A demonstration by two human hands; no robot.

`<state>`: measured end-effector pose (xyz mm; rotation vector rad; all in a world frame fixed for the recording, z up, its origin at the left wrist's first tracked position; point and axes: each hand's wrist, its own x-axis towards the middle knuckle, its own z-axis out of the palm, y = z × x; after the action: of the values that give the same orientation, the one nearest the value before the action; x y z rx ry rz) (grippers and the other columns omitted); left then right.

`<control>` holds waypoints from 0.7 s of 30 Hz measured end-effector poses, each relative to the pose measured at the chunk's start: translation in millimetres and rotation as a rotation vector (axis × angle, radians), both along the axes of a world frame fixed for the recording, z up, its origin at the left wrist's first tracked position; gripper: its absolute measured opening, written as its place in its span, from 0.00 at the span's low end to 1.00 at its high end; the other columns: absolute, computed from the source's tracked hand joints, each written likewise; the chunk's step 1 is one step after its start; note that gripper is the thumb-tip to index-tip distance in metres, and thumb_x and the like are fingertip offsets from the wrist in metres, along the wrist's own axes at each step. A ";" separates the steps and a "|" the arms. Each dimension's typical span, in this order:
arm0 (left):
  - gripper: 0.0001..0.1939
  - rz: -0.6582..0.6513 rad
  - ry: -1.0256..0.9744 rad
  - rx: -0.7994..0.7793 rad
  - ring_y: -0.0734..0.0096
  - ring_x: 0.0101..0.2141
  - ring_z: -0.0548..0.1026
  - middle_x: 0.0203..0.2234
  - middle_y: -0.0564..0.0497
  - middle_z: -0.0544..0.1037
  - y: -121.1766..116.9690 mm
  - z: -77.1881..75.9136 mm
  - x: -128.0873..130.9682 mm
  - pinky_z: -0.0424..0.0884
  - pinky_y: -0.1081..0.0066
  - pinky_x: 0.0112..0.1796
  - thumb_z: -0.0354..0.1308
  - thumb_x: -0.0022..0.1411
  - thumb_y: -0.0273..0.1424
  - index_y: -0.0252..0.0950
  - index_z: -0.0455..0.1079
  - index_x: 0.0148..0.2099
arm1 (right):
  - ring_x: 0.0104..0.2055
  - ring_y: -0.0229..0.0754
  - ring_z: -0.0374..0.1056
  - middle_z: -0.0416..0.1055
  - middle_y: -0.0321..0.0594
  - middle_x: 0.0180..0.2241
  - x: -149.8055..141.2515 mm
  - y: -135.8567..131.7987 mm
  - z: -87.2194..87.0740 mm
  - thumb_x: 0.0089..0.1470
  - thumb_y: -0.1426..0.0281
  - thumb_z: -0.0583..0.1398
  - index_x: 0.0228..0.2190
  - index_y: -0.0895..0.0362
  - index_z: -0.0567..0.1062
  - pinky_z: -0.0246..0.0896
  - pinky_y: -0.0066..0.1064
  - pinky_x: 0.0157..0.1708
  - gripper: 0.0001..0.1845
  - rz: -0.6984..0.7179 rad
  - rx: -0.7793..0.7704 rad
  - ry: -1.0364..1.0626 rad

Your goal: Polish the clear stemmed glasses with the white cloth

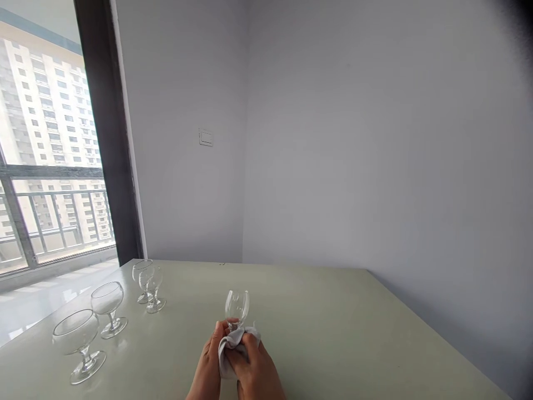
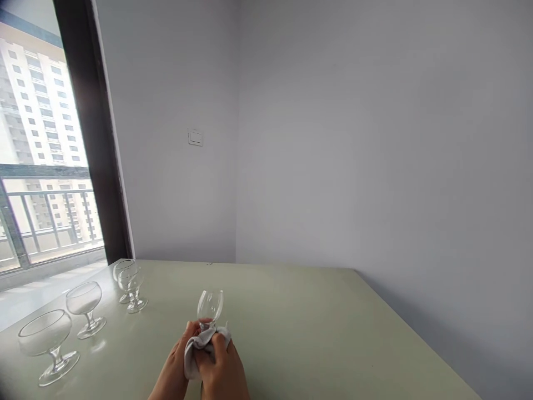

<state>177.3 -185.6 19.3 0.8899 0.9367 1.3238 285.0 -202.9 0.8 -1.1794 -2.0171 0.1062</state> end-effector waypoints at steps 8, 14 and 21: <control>0.24 -0.078 -0.075 -0.108 0.81 0.17 0.60 0.15 0.60 0.64 15.7 -6.9 -6.3 0.55 0.78 0.20 0.64 0.45 0.47 0.34 0.74 0.39 | 0.29 0.39 0.66 0.70 0.38 0.26 42.2 16.9 47.8 0.44 0.77 0.50 0.31 0.57 0.77 0.59 0.28 0.30 0.18 0.033 -0.400 0.486; 0.19 -0.246 -0.324 -0.095 0.66 0.37 0.72 0.33 0.48 0.77 7.1 -2.3 -6.0 0.67 0.70 0.40 0.58 0.55 0.43 0.35 0.74 0.43 | 0.35 0.41 0.64 0.69 0.39 0.31 26.2 12.0 40.3 0.53 0.67 0.52 0.41 0.58 0.72 0.58 0.30 0.38 0.16 0.301 -0.460 0.683; 0.24 -0.324 -0.340 -0.174 0.63 0.42 0.71 0.40 0.47 0.75 7.5 -1.3 -14.0 0.67 0.68 0.41 0.53 0.57 0.47 0.38 0.70 0.50 | 0.21 0.34 0.52 0.56 0.31 0.18 19.9 17.4 23.7 0.50 0.59 0.55 0.19 0.57 0.66 0.49 0.27 0.22 0.16 0.299 -0.663 0.643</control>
<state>163.2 -178.2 18.0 0.6249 0.6019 1.0541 305.0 -185.6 24.4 -1.0148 -1.5788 1.2172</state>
